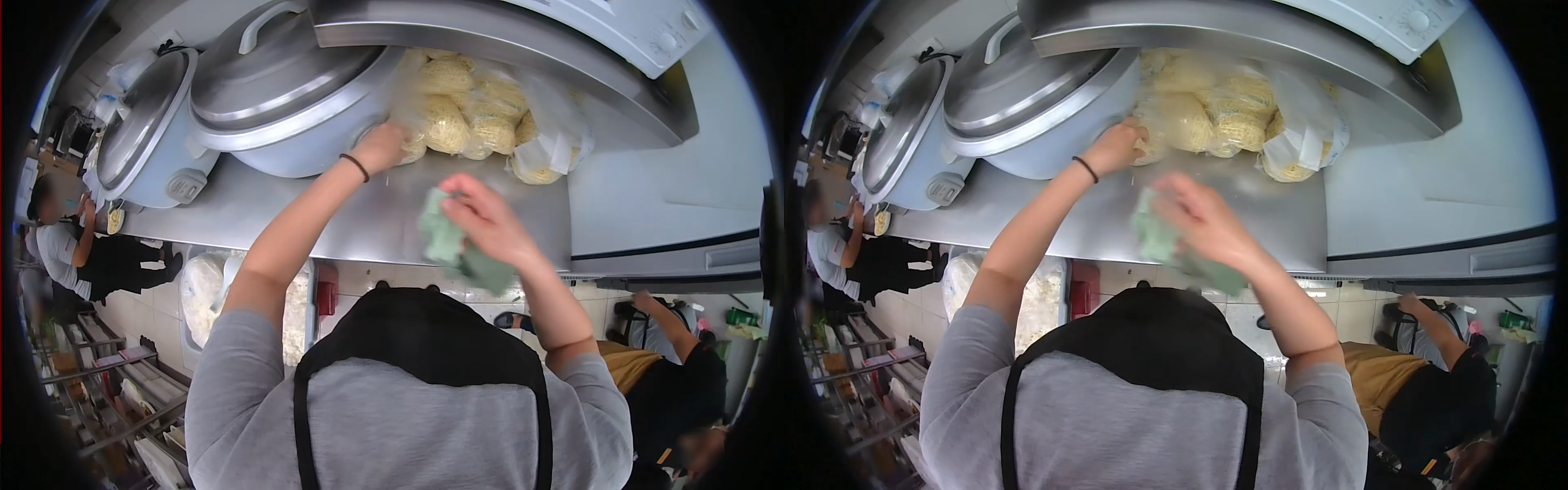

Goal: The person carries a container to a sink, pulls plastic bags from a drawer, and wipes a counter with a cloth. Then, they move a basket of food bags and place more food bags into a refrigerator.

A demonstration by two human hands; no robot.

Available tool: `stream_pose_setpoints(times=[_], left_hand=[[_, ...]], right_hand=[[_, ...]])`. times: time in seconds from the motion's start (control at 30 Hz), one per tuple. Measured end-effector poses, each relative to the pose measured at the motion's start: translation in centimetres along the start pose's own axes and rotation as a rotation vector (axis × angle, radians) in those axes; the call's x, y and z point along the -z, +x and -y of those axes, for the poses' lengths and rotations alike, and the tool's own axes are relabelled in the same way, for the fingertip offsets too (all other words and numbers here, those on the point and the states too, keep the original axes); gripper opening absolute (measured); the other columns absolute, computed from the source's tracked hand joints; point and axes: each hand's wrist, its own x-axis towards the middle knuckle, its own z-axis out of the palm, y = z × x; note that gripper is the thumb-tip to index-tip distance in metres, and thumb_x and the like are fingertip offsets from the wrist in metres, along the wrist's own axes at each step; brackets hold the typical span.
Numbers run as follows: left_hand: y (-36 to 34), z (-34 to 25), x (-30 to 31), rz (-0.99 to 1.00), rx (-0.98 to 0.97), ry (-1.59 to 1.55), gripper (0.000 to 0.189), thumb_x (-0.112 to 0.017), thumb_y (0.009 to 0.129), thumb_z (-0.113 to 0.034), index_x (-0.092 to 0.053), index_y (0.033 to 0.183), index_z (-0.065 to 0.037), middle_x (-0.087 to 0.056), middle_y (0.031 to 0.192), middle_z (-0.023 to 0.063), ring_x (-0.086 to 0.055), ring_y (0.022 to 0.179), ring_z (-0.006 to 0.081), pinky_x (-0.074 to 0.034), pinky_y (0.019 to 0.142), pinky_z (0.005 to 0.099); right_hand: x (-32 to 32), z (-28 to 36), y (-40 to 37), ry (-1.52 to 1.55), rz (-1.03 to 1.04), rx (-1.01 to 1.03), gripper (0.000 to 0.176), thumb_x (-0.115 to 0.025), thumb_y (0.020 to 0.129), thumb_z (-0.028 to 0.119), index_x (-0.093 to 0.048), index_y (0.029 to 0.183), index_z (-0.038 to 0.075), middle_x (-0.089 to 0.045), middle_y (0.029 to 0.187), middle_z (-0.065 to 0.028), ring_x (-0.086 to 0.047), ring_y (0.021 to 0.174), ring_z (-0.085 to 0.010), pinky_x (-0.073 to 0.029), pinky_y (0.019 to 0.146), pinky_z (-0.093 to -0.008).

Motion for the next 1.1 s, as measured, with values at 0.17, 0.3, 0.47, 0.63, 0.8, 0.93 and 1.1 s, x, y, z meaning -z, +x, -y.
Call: stream_pose_setpoints(times=[0.17, 0.3, 0.47, 0.63, 0.8, 0.93, 1.1], left_hand=[[-5.4, 0.7, 8.2, -0.1, 0.018, -0.404, 0.021, -0.064, 0.074, -0.01, -0.06, 0.093, -0.003, -0.06, 0.097, 0.01, -0.061, 0.079, 0.0199, -0.049, 0.064, 0.0303], [-8.3, 0.0, 10.1, -0.215, 0.056, -0.453, 0.02, -0.065, 0.076, -0.012, -0.061, 0.095, -0.004, -0.061, 0.093, 0.0063, -0.059, 0.073, 0.015, -0.047, 0.059, 0.0251], [-8.9, 0.5, 7.6, -0.183, 0.03, -0.57, 0.019, -0.064, 0.077, -0.012, -0.061, 0.094, -0.004, -0.061, 0.094, 0.0054, -0.058, 0.075, 0.0123, -0.045, 0.057, 0.0238], [-10.1, 1.9, 6.7, -0.101, 0.057, -0.661, 0.017, -0.062, 0.079, -0.011, -0.061, 0.095, -0.004, -0.061, 0.095, 0.0044, -0.057, 0.077, 0.0103, -0.046, 0.058, 0.0224], [-13.0, 4.9, 1.9, 0.035, 0.284, -0.882, 0.02, -0.06, 0.082, -0.013, -0.059, 0.099, -0.003, -0.061, 0.094, 0.0034, -0.058, 0.08, 0.0101, -0.048, 0.062, 0.0232], [-15.1, 5.0, -1.8, 0.118, 0.344, -0.983, 0.021, -0.06, 0.082, -0.015, -0.058, 0.1, -0.003, -0.061, 0.092, 0.004, -0.059, 0.081, 0.0105, -0.049, 0.063, 0.0237], [-16.3, 5.1, -3.4, 0.068, 0.467, -1.044, 0.021, -0.061, 0.08, -0.015, -0.059, 0.097, -0.001, -0.06, 0.089, 0.0038, -0.055, 0.071, 0.0092, -0.048, 0.058, 0.0232]], right_hand=[[-11.1, -8.8, 10.6, -0.46, 0.144, 0.55, 0.038, -0.052, 0.085, 0.026, -0.046, 0.118, 0.009, -0.054, 0.112, -0.0139, -0.051, 0.103, -0.0312, -0.041, 0.085, -0.0372], [-16.2, -18.0, 15.0, -1.197, 0.226, 0.704, 0.06, -0.04, 0.084, 0.052, -0.037, 0.13, 0.014, -0.028, 0.139, -0.009, -0.02, 0.13, -0.0296, -0.017, 0.103, -0.0519], [-14.3, -19.8, 20.9, -1.14, 0.025, 0.53, 0.068, -0.039, 0.081, 0.058, -0.034, 0.132, 0.012, -0.026, 0.141, -0.0084, -0.015, 0.132, -0.0302, -0.011, 0.104, -0.0532], [-5.9, -19.5, 14.9, -1.094, -0.155, 0.175, 0.059, -0.048, 0.082, 0.044, -0.039, 0.127, 0.006, -0.034, 0.134, -0.0142, -0.026, 0.128, -0.03, -0.022, 0.102, -0.0469], [6.0, -26.9, 7.2, -1.188, -0.93, -0.074, 0.045, -0.041, 0.088, 0.03, -0.041, 0.125, 0.005, -0.036, 0.133, -0.0187, -0.031, 0.125, -0.0314, -0.025, 0.101, -0.0465], [9.1, -29.2, -2.9, -1.142, -1.139, -0.298, 0.041, -0.04, 0.088, 0.021, -0.04, 0.126, 0.004, -0.038, 0.132, -0.0168, -0.032, 0.124, -0.0339, -0.023, 0.103, -0.0453], [11.4, -31.8, -18.7, -0.841, -0.956, -1.062, 0.032, -0.047, 0.076, 0.007, -0.058, 0.105, 0.001, -0.058, 0.102, -0.0222, -0.058, 0.094, -0.0319, -0.046, 0.079, -0.0381]])
